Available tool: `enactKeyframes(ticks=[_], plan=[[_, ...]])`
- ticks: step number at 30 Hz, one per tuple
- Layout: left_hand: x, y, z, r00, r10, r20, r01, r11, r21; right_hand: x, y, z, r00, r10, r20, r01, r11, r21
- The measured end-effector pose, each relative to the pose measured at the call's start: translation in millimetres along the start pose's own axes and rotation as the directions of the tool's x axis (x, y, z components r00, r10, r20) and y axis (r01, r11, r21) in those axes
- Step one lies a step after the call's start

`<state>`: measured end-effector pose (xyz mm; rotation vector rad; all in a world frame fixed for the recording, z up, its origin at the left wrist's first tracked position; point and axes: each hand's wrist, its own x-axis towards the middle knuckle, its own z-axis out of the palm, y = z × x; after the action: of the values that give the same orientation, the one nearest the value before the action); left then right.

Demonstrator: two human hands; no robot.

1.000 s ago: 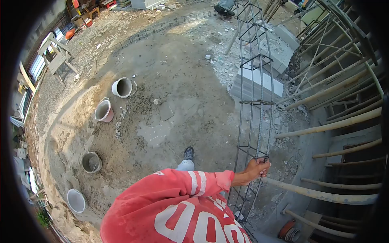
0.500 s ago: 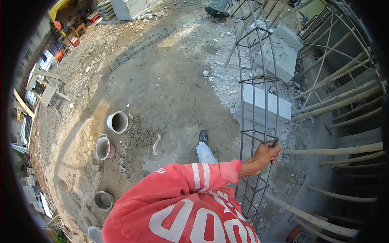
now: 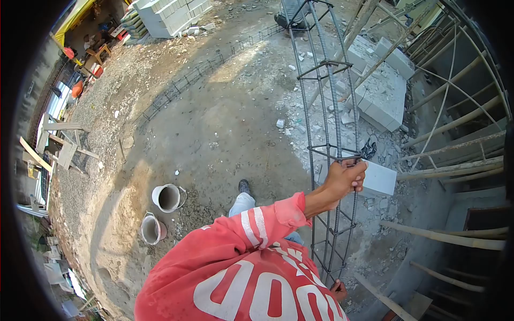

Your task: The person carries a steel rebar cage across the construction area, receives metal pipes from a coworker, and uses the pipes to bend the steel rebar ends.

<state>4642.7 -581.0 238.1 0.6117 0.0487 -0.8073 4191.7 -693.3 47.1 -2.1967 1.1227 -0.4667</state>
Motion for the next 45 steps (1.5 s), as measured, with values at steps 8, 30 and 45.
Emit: enactKeyframes(ticks=[8,30,45], plan=[[53,208,-97,0.984,0.089,0.154,-0.081,0.995,-0.057,50,-176,147,0.984,-0.144,-0.108,0.136,0.987,-0.08],[140,713,-366,0.936,0.344,0.078,-0.343,0.939,-0.023,181,-641,469,0.962,-0.249,0.111,0.249,0.968,0.014],[93,885,-560,0.9,0.403,-0.168,-0.399,0.915,0.053,211,-826,620,0.833,-0.329,0.444,0.375,0.927,-0.017]])
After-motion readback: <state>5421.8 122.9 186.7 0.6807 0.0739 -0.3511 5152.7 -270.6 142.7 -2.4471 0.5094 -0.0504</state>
